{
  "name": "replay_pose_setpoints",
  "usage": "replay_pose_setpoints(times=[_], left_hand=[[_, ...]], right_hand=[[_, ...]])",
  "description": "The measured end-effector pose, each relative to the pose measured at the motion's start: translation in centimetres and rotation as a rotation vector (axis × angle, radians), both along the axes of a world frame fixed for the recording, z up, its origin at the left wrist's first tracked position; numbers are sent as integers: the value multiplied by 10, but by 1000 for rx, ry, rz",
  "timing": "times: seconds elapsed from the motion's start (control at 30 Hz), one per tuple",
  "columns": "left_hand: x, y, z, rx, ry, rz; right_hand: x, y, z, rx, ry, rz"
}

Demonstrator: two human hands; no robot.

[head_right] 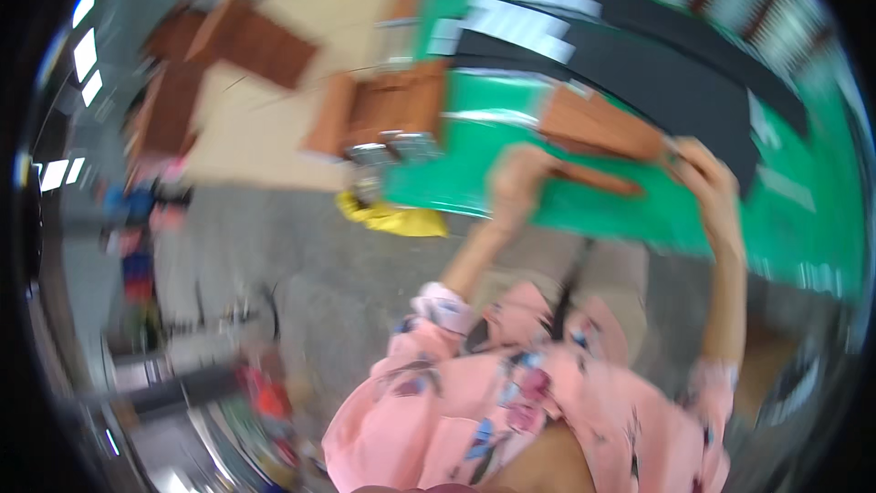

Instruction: Applying black adhesive strips and metal clips to rectangular wooden blocks.

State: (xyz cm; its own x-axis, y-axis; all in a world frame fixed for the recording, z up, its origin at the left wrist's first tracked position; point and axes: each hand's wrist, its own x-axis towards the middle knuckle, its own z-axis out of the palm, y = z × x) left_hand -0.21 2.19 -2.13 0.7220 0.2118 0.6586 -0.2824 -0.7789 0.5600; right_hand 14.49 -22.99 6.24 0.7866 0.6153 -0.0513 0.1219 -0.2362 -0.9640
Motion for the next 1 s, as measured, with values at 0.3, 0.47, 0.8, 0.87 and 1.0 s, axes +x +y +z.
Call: replay_pose_setpoints(times=[0.3,0.47,0.8,0.87,1.0], left_hand=[[-7,-64,5,375,7,217],[-1,-100,-9,378,124,248],[9,-105,-31,405,88,288],[10,-104,-32,401,80,288],[10,-104,-31,409,74,289]], right_hand=[[-36,-6,-36,27,-26,-242],[-50,2,-30,-176,-450,-137],[-42,12,-37,-232,-787,-91],[-40,13,-37,-234,-787,-83],[-38,14,-36,-241,-790,-69]])
